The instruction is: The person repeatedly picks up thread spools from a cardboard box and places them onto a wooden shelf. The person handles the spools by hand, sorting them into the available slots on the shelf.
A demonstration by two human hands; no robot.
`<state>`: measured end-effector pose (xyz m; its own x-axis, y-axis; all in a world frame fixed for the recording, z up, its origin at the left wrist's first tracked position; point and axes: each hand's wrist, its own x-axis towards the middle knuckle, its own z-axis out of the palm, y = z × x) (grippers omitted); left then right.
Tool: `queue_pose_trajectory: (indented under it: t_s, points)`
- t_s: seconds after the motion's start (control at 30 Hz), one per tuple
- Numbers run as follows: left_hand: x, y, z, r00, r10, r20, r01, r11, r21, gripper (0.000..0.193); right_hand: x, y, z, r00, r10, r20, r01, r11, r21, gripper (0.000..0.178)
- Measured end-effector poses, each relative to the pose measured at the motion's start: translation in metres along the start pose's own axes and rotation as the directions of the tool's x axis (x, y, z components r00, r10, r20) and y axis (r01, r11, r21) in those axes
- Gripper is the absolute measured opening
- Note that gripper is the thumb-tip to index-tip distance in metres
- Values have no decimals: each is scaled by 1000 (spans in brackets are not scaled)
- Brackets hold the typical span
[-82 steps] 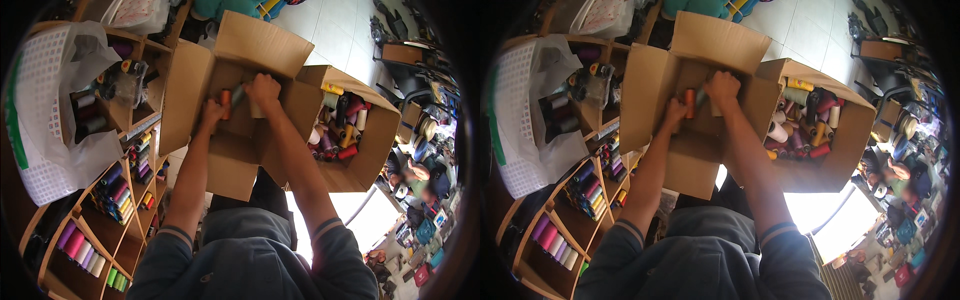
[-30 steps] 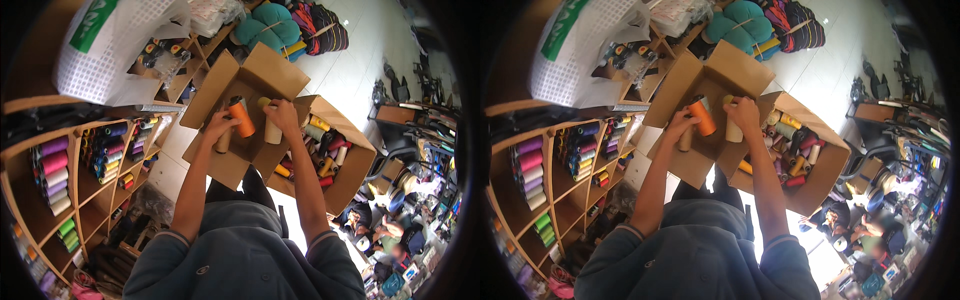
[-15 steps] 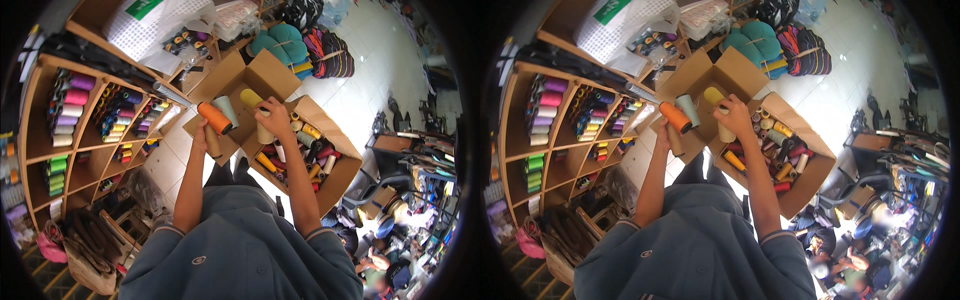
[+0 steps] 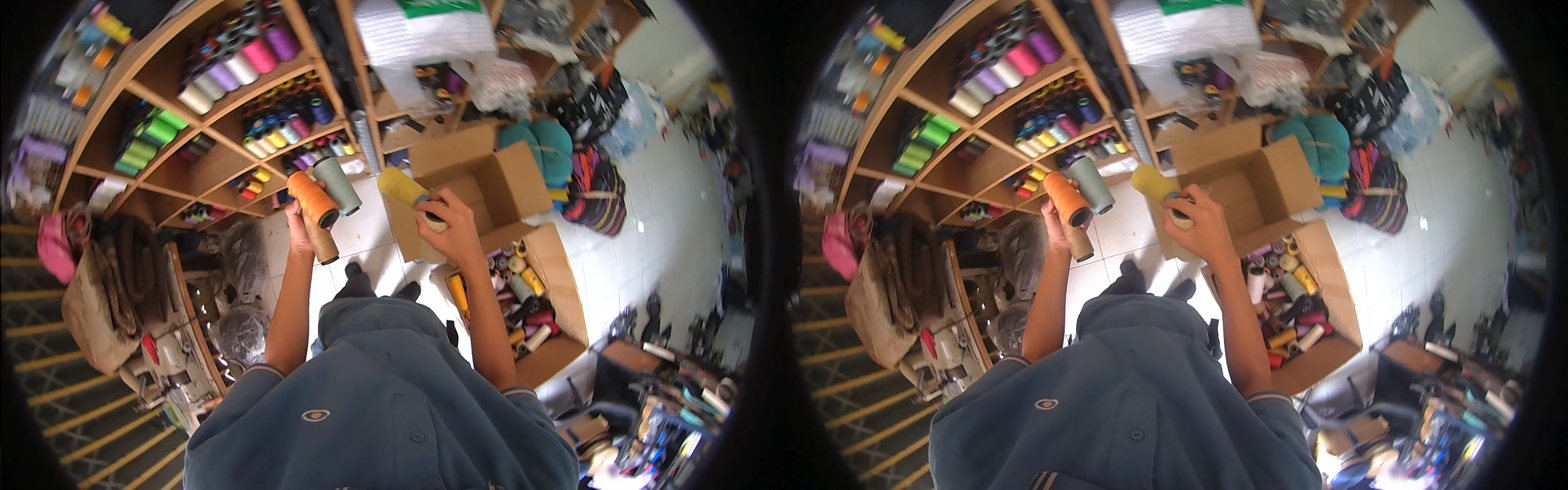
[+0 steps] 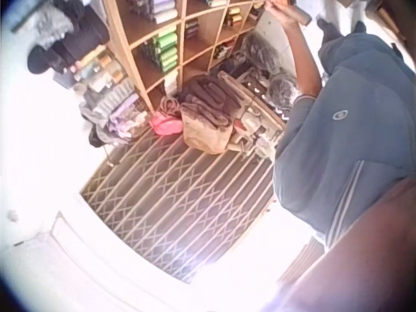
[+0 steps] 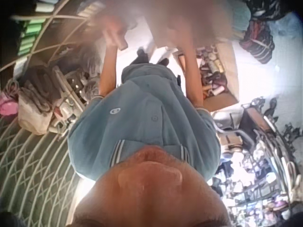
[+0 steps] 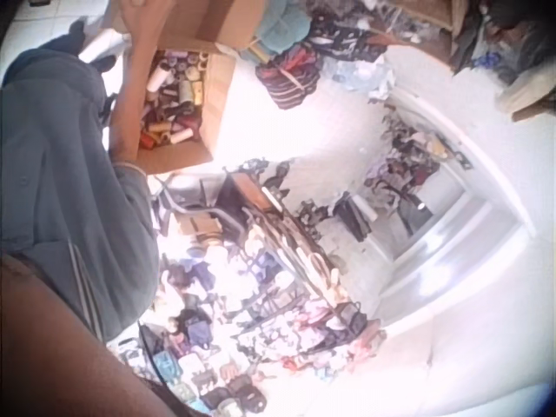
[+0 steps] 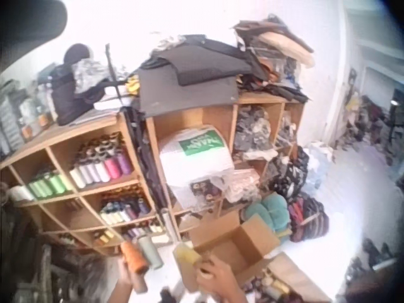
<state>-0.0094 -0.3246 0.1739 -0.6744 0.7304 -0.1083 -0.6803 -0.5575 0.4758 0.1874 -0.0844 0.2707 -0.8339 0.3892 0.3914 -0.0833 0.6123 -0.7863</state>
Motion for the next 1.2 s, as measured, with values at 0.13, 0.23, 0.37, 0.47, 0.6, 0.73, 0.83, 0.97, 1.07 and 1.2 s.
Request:
queue_pose_trajectory:
  t_s: [0.13,0.23,0.37,0.47,0.6,0.73,0.83,0.97,1.07,1.2]
  points:
    - [-31,48,-23,952,231,-200,-228,973,38,70,23,-36,33,972,-105,211,95,994,60,20]
    - [-56,91,-33,956,275,-99,-279,959,-37,70,42,-58,69,905,-180,385,128,979,156,19]
    - [-82,138,-49,867,435,-244,-461,886,-57,68,70,-102,126,804,-250,539,109,954,280,13]
    - [-108,171,-79,864,437,-250,-465,883,-60,68,91,-132,165,716,-312,624,96,930,355,13]
    - [-149,204,-133,850,421,-317,-445,895,-6,69,114,-165,222,709,-312,632,65,922,382,17]
    - [-193,215,-170,798,392,-458,-442,897,-2,69,132,-179,289,749,-274,603,133,954,268,13]
    - [-218,217,-188,777,391,-494,-449,894,2,68,143,-173,346,800,-250,546,197,968,155,13]
    - [-229,220,-209,750,396,-530,-466,885,1,67,151,-153,413,865,-260,429,216,965,149,15]
    - [-214,229,-210,740,358,-570,-467,882,-53,68,157,-140,451,920,-284,269,242,954,178,16]
    - [-172,257,-239,773,422,-473,-444,893,69,72,163,-128,495,949,-258,181,234,962,143,15]
